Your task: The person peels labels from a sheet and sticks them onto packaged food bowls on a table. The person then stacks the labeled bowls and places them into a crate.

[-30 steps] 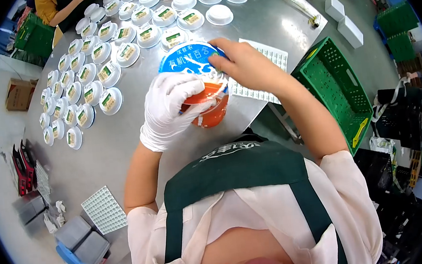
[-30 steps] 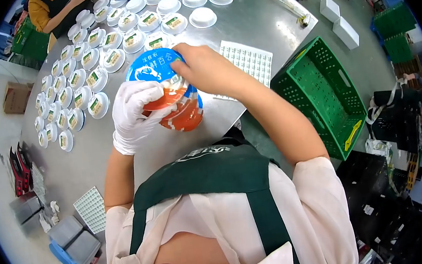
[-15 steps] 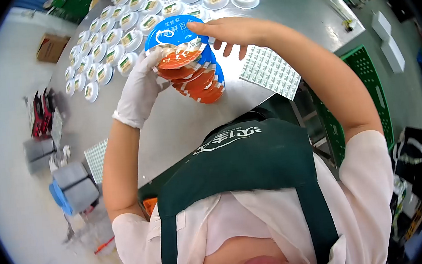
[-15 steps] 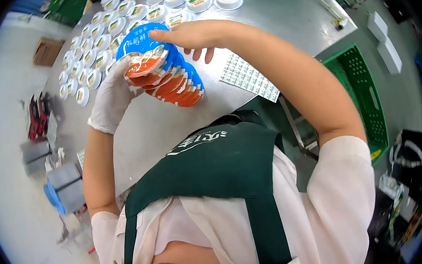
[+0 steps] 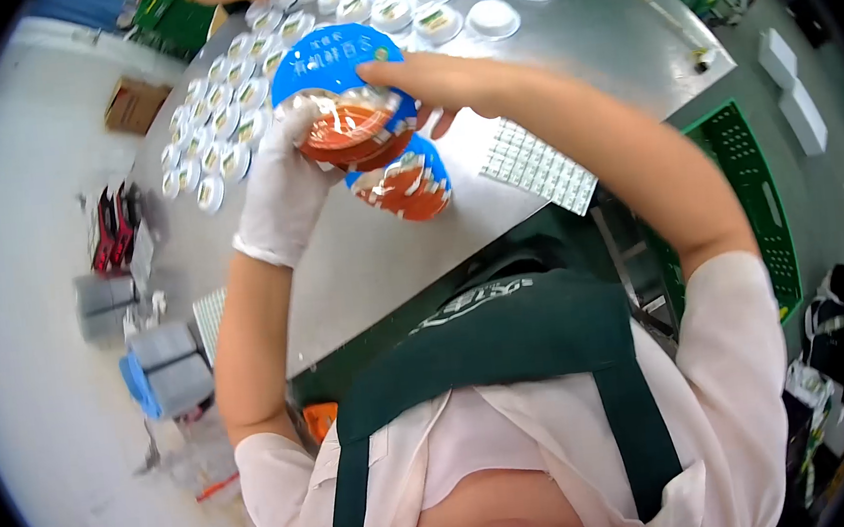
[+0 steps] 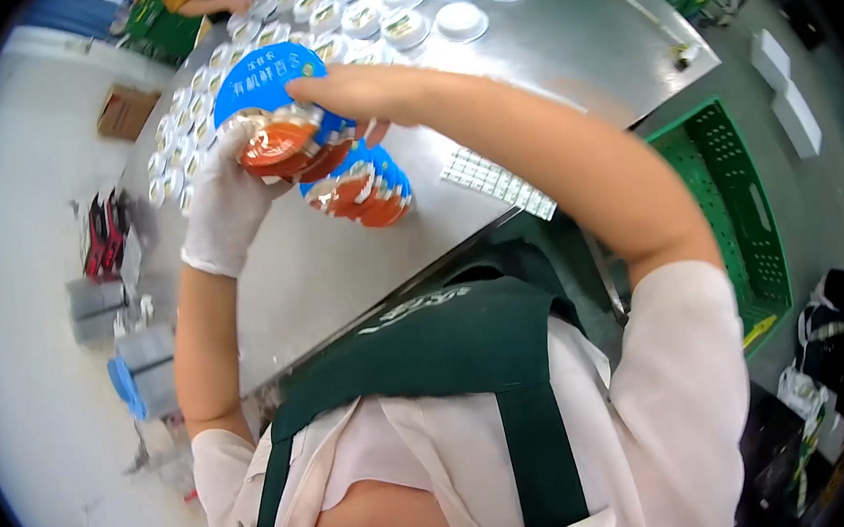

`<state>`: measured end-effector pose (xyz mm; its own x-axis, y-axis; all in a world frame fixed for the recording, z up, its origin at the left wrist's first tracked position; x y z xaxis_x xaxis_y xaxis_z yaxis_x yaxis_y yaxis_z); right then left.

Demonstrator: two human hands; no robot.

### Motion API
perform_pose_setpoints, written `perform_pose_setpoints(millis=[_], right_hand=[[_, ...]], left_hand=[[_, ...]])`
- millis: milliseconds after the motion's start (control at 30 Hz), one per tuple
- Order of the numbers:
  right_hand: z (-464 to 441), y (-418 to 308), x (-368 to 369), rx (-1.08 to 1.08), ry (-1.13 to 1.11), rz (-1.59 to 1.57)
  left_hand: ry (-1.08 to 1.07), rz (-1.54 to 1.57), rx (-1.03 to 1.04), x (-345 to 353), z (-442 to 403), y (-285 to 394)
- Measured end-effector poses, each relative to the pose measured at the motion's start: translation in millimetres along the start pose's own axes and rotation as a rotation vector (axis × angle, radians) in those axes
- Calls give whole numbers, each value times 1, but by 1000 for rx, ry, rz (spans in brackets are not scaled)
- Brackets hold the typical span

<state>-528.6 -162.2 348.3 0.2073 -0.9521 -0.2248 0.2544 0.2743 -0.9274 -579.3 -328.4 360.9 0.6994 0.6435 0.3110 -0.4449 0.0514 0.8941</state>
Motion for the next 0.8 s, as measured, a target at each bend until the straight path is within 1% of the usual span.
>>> perform_pose_setpoints(millis=[67, 100, 200, 267, 333, 367, 400, 433, 467, 533, 567, 600, 633, 667, 700, 733, 767, 800], right_hand=[[31, 14, -7, -74, 171, -106], [45, 35, -10, -137, 222, -179], [104, 100, -12, 15, 408, -388], [149, 132, -17, 98, 550, -482], [189, 177, -31, 127, 561, -552], [215, 189, -40, 111, 635, -582], [242, 200, -47, 92, 698, -605], [260, 220, -56, 30, 785, -666], [284, 253, -68, 155, 821, -633], [327, 282, -86, 145, 957, -741], [344, 332, -98, 165, 982, -749], [356, 368, -107, 124, 1035, -825], [367, 404, -113, 134, 1113, -868], [368, 451, -120, 115, 1037, -931], [367, 486, -127, 112, 1003, -988], [362, 505, -129, 53, 990, -1015], [351, 527, -130, 66, 956, -1097], [355, 558, -124, 286, 956, -1100]], left_hand=[[-111, -5, 283, 18, -16, -6], [-113, 52, 315, 44, -17, -14], [-192, 64, 242, 98, -33, -63], [-319, 111, 118, 138, -45, -95], [-402, 95, 18, 181, -61, -130], [-442, 95, 11, 208, -67, -141], [-469, 26, 12, 236, -71, -149], [-513, 26, -17, 261, -80, -163], [-550, 24, -40, 287, -93, -181], [-608, 12, -44, 335, -131, -232], [-723, -34, -16, 362, -150, -257], [-813, -76, 47, 394, -176, -276], [-663, -3, -42, 410, -192, -305], [-553, -69, -13, 420, -215, -342], [-385, -323, 44, 421, -242, -384], [-321, -329, -182, 424, -261, -423], [-372, -253, -455, 427, -272, -451], [-305, -378, -380, 418, -293, -485]])
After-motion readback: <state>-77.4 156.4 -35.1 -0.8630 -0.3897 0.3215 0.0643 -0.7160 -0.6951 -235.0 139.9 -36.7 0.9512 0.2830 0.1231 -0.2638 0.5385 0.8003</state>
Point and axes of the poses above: each hand's wrist, its own z-axis away from the middle knuckle, its own x-axis out of the palm, y = z × x, the point moved 6 cm from there along -z, towards the middle knuckle, and after that the axes turned 7 degrees about -y, right-handed, at the moved point
